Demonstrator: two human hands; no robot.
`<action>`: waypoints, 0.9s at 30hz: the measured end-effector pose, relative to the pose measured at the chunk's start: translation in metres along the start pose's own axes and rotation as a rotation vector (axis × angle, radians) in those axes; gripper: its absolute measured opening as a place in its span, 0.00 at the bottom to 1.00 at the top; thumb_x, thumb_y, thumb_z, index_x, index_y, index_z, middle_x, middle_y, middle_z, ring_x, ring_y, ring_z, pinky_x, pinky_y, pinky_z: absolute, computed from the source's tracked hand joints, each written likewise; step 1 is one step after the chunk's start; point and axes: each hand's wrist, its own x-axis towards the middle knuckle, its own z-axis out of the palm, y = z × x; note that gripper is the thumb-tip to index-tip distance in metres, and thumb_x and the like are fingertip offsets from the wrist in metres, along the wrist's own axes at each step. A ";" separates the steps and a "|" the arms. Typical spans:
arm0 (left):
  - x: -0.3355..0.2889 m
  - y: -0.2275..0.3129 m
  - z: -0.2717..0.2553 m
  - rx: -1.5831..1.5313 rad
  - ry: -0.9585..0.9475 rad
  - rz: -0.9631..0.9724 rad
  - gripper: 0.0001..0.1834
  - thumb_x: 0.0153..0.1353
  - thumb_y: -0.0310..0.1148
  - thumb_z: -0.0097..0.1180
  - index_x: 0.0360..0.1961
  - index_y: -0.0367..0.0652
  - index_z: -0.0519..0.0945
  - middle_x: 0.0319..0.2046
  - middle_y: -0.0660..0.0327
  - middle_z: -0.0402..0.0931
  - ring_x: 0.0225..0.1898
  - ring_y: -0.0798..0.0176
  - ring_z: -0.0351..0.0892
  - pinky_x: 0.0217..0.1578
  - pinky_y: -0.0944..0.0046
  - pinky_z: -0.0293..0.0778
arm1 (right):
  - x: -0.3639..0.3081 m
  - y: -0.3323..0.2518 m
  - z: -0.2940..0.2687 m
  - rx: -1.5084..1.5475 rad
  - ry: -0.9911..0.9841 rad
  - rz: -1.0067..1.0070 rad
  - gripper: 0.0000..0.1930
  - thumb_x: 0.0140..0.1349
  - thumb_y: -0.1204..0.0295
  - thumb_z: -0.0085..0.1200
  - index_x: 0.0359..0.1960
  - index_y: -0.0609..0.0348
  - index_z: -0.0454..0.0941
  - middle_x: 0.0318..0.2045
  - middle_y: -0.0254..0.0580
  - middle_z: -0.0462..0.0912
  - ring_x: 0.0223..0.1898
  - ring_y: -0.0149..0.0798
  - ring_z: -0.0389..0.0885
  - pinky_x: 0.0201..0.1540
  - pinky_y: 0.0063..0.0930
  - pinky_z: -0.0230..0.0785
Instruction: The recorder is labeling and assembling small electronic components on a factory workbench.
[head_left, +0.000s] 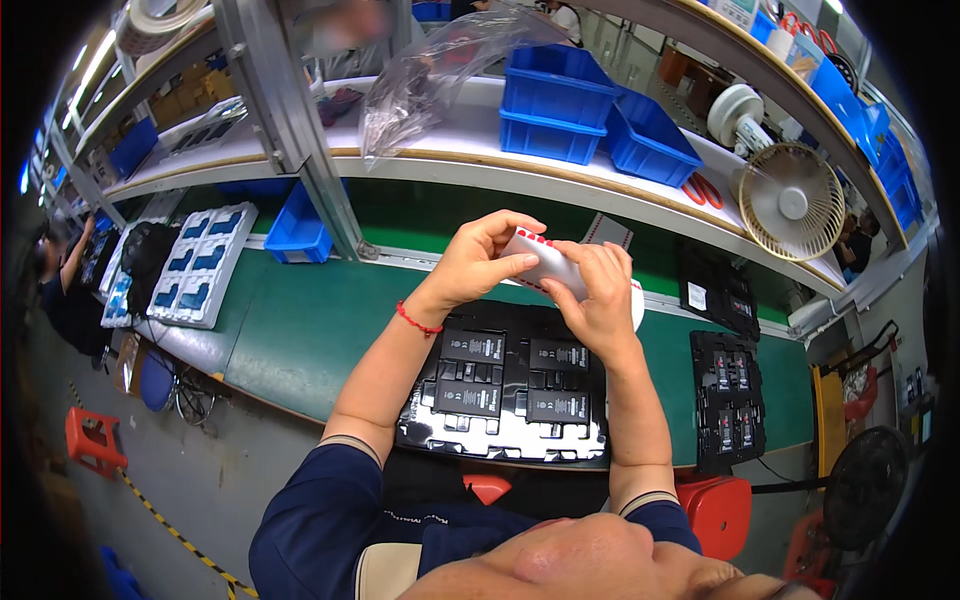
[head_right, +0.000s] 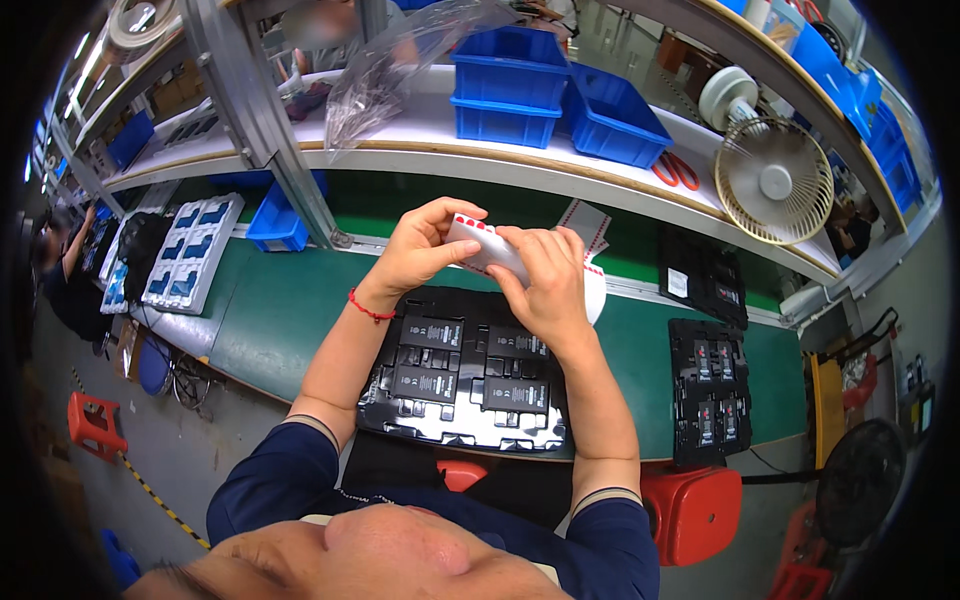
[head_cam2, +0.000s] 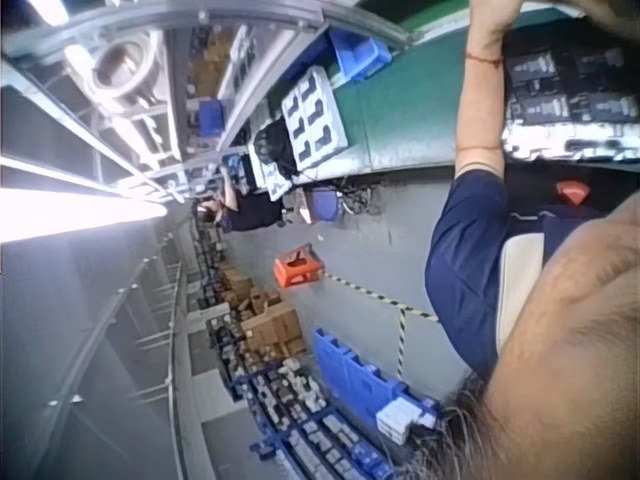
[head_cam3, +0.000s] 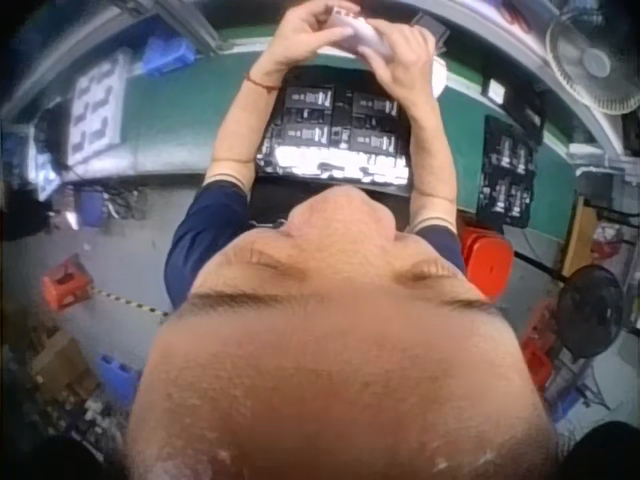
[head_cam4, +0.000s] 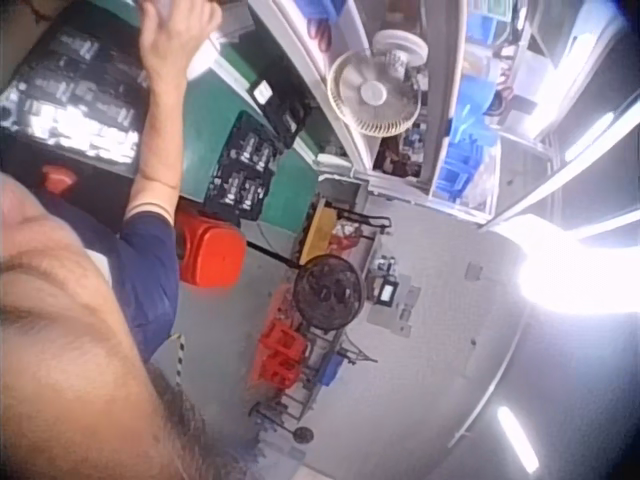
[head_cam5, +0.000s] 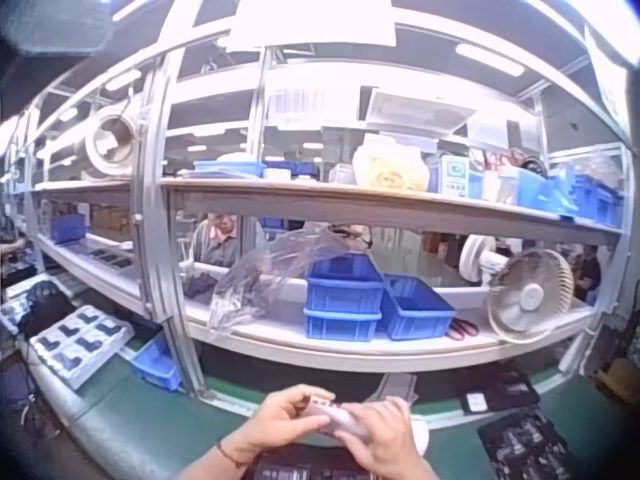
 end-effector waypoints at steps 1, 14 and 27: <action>-0.002 0.002 -0.001 -0.013 0.030 -0.003 0.18 0.61 0.21 0.61 0.53 0.36 0.76 0.43 0.59 0.81 0.45 0.67 0.82 0.46 0.65 0.81 | 0.001 -0.002 0.003 -0.019 -0.002 -0.002 0.20 0.51 0.69 0.68 0.47 0.55 0.79 0.41 0.41 0.82 0.44 0.46 0.79 0.57 0.46 0.61; 0.003 -0.007 -0.006 0.316 0.120 0.083 0.10 0.57 0.24 0.63 0.41 0.36 0.82 0.38 0.60 0.82 0.40 0.70 0.79 0.41 0.67 0.77 | -0.005 0.007 0.006 0.166 -0.056 0.096 0.21 0.56 0.67 0.63 0.51 0.61 0.78 0.48 0.53 0.76 0.53 0.54 0.73 0.58 0.45 0.65; 0.003 -0.006 0.000 0.055 0.059 -0.019 0.16 0.62 0.22 0.63 0.50 0.36 0.74 0.40 0.60 0.81 0.43 0.71 0.80 0.45 0.72 0.75 | -0.012 0.003 -0.001 0.172 0.006 0.111 0.16 0.54 0.70 0.65 0.44 0.60 0.81 0.37 0.42 0.80 0.41 0.45 0.76 0.49 0.39 0.66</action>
